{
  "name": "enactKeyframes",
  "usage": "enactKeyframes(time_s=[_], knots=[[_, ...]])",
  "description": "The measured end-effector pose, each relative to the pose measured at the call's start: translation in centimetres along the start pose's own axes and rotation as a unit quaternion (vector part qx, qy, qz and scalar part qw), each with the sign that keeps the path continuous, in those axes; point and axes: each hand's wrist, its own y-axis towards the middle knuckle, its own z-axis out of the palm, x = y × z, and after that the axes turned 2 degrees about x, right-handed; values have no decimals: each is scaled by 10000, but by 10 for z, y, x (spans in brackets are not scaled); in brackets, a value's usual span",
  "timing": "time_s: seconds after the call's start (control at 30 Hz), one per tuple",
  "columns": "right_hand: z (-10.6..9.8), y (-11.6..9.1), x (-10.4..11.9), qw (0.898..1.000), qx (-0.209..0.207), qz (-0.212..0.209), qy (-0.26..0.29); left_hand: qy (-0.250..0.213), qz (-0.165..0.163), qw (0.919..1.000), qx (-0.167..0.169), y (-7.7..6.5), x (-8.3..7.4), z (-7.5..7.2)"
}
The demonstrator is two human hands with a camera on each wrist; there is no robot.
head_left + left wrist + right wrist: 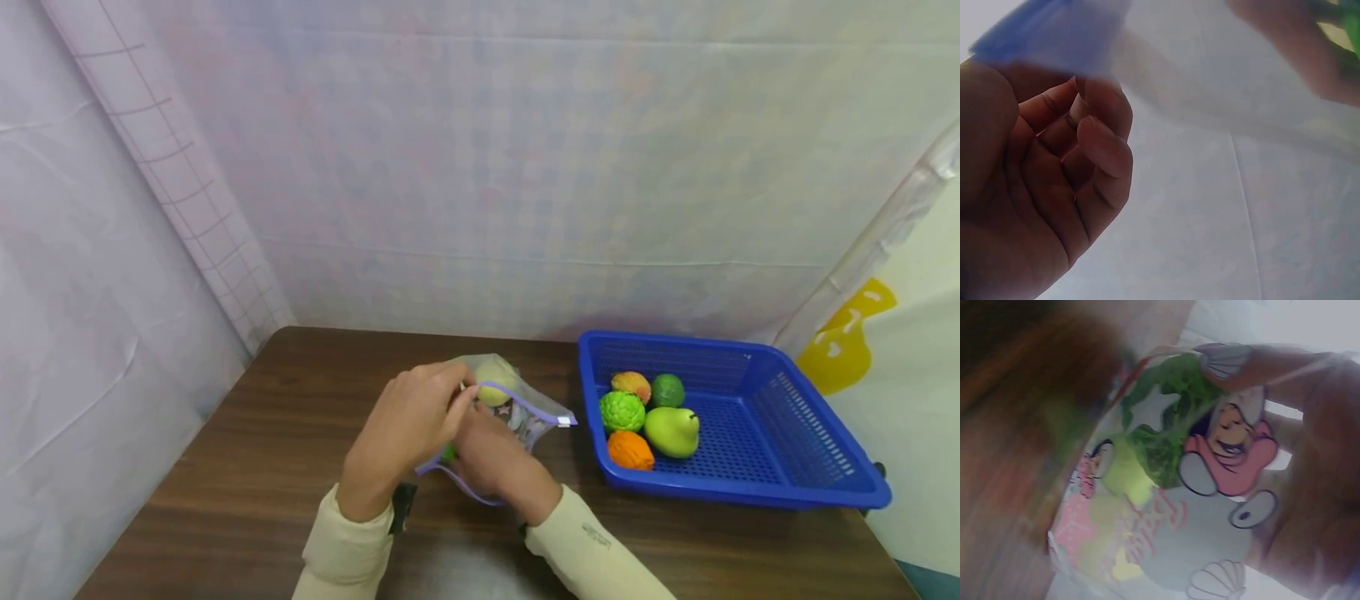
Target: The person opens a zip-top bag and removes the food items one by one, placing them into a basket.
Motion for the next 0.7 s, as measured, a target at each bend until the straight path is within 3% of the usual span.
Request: enactKeyframes(time_s=[0.17, 0.33, 0.7], knots=[[-12, -5, 0, 9994, -192, -286, 9, 35, -32, 10000, -20, 0, 0, 0], [-25, -13, 1, 9985, -119, -497, 178, 30, -66, 10000, 10, 0, 0, 0], [-57, -31, 5, 9992, 104, -361, 149, 54, -125, 9999, 95, 0, -1, -1]])
